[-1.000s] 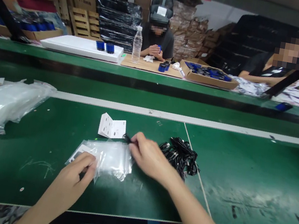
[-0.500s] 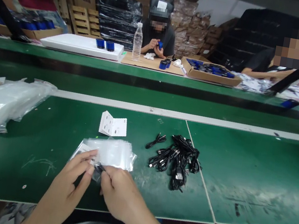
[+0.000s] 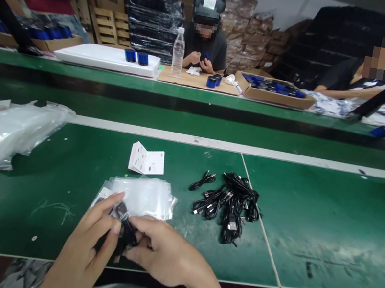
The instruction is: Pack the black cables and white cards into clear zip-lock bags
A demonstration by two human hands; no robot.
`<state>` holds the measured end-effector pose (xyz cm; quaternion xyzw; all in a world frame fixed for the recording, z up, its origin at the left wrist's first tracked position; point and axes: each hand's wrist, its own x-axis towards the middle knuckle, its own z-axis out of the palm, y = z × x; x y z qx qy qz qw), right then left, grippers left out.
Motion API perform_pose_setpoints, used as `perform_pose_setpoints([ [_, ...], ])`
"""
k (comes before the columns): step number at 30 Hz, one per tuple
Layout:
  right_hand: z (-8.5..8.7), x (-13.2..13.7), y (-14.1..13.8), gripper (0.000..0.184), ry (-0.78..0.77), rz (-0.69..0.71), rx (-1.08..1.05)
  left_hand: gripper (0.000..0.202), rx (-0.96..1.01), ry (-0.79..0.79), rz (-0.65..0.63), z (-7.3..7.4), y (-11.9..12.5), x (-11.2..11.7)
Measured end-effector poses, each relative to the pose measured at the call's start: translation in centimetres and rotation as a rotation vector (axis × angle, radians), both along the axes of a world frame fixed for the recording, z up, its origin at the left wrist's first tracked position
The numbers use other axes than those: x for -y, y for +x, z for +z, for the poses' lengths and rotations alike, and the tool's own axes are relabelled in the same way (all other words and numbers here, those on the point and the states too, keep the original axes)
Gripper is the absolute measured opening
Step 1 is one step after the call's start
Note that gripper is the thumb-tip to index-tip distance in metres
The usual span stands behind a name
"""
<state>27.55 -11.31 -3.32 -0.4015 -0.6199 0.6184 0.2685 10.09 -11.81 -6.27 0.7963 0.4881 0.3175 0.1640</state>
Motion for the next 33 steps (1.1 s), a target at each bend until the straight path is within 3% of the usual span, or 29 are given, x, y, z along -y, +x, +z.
perform_pose_setpoints([
  [4,-0.4,0.2,-0.9,0.028,-0.118,-0.149,-0.14,0.015,0.04,0.021,0.017,0.3,0.2,0.1],
  [7,-0.8,0.4,-1.7,0.027,-0.064,-0.304,-0.079,0.015,0.018,0.034,0.027,0.6,0.1,0.0],
  [15,-0.4,0.8,-2.0,0.018,0.434,-0.474,0.324,0.015,0.014,-0.01,0.002,0.9,-0.1,0.0],
  [20,-1.4,1.2,-3.4,0.019,0.696,-0.549,0.492,0.016,-0.039,0.013,-0.058,1.1,0.1,0.3],
  [22,-1.6,0.9,-3.6,0.007,0.617,-0.682,0.523,0.016,-0.036,0.018,-0.058,1.2,0.3,0.7],
  [24,-1.6,0.4,-3.4,0.015,0.451,-0.687,0.465,0.017,-0.007,0.006,-0.047,1.3,0.5,1.1],
  [28,-1.0,-0.2,-2.3,0.013,0.166,-0.325,0.214,0.013,-0.05,0.017,-0.054,1.8,-0.1,0.9],
  [30,-0.6,-0.2,-1.8,0.015,0.141,-0.28,0.191,0.006,-0.103,-0.006,-0.057,2.4,-0.9,0.0],
  [33,0.0,-0.2,-1.1,0.013,0.124,-0.218,0.158,0.041,-0.127,-0.239,-0.025,3.6,-2.0,-1.5],
])
